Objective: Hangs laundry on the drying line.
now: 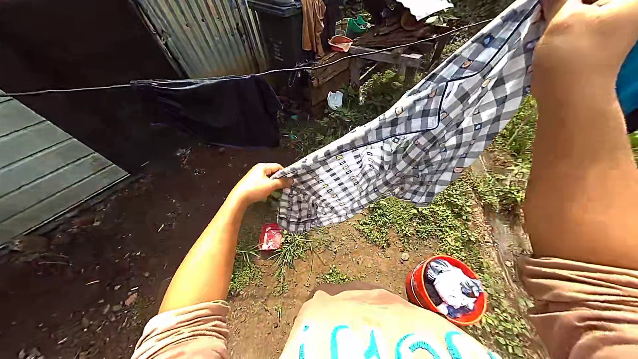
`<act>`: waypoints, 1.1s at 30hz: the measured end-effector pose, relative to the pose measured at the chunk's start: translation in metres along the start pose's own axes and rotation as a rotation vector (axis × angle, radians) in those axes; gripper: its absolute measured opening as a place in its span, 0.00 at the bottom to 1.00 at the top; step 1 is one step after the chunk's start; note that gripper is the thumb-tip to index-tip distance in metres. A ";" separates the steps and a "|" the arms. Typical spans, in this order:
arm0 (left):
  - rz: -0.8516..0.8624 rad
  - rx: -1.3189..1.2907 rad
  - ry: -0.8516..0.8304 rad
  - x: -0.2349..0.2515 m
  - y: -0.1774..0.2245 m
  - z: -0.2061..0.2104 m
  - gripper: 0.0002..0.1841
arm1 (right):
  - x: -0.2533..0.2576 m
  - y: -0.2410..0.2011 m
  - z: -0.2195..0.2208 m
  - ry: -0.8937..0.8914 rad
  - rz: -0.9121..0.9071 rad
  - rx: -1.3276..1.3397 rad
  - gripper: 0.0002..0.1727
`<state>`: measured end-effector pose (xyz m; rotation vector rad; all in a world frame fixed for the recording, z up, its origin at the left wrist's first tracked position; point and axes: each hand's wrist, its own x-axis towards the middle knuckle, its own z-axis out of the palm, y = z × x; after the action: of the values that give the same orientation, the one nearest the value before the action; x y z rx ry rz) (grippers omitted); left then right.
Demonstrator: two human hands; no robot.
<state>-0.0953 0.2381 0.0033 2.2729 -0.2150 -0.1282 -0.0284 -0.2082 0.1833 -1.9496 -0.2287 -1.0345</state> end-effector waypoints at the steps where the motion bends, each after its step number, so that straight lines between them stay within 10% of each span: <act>1: 0.057 -0.110 0.059 0.000 0.000 -0.001 0.07 | 0.000 0.009 -0.005 -0.009 0.042 -0.040 0.09; 7: 0.090 -0.642 0.127 0.008 0.069 0.030 0.15 | -0.047 0.008 -0.004 -0.355 0.119 -0.294 0.16; 11: 0.337 -0.576 -0.004 0.023 0.128 0.068 0.08 | -0.130 -0.001 0.055 -1.036 0.020 0.093 0.58; 15: 0.352 -0.408 -0.073 0.024 0.143 0.078 0.11 | -0.171 0.023 0.088 -0.958 0.264 0.432 0.11; 17: 0.172 -0.322 -0.320 0.021 0.127 0.076 0.32 | -0.167 0.036 0.079 -0.767 0.231 0.417 0.07; 21: 0.046 -0.196 -0.707 0.023 0.107 0.096 0.21 | -0.169 0.030 0.066 -0.652 0.005 0.146 0.13; 27: 0.301 -0.355 -0.193 0.019 0.109 0.110 0.09 | -0.184 0.031 0.054 -0.670 0.190 0.305 0.06; 30: 0.600 -0.333 0.142 0.022 0.114 0.118 0.11 | -0.204 0.033 0.055 -0.968 0.223 0.310 0.36; 33: 0.848 -0.296 0.194 0.018 0.123 0.133 0.10 | -0.214 0.025 0.062 -0.898 0.203 0.196 0.29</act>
<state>-0.1133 0.0567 0.0097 1.7217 -0.9570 0.4691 -0.1158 -0.1264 -0.0060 -2.0787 -0.5806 0.0503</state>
